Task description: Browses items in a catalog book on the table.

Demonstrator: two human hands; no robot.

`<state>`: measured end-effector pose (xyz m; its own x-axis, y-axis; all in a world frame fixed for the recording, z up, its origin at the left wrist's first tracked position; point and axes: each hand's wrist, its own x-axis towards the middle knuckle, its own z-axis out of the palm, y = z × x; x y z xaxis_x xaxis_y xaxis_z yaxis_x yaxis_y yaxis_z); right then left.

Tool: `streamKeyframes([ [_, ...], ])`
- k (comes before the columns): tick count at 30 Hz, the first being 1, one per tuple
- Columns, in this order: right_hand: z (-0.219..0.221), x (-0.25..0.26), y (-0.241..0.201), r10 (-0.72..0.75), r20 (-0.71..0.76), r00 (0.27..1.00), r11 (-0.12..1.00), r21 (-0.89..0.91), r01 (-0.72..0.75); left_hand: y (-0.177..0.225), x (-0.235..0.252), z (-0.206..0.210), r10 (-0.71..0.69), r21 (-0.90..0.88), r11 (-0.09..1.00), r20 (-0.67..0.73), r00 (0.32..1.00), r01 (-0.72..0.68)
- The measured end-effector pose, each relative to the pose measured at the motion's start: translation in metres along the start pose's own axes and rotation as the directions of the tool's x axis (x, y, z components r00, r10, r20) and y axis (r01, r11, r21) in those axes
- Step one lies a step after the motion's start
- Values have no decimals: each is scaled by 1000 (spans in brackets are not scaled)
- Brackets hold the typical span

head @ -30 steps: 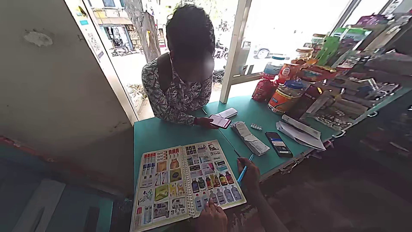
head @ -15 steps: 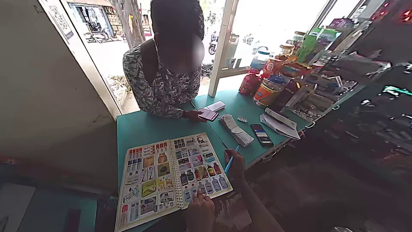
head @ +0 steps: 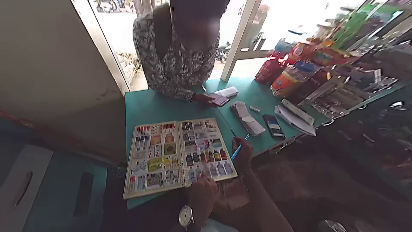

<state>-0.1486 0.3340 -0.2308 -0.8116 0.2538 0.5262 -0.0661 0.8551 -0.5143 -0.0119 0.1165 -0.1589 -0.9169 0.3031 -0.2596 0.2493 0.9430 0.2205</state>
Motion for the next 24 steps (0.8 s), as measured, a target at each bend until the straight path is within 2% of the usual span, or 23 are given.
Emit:
streamKeyframes([
  [5,2,-2,0,7,18,1000,1000,12,-7,-1,-2,4,35,52,998,-69,997,-32],
  [9,-1,0,0,10,17,1000,1000,15,-11,-1,1,-5,45,35,998,11,999,-46],
  [13,4,-2,7,7,10,1000,1000,14,-7,2,0,-9,49,65,997,-12,999,-48],
  [15,7,-2,10,-14,-2,1000,1000,21,14,9,-2,-14,15,77,997,25,1000,-17],
  [19,4,-2,6,-29,-6,1000,999,30,29,21,-1,7,2,206,978,-142,990,27],
  [21,2,-2,6,-23,13,1000,999,36,22,22,0,10,26,204,979,-160,987,8],
  [22,1,-2,5,-14,32,999,999,40,13,21,0,14,50,208,978,-212,976,-5],
  [24,0,-3,2,-14,50,999,999,44,12,19,0,12,52,184,983,-203,978,-14],
])
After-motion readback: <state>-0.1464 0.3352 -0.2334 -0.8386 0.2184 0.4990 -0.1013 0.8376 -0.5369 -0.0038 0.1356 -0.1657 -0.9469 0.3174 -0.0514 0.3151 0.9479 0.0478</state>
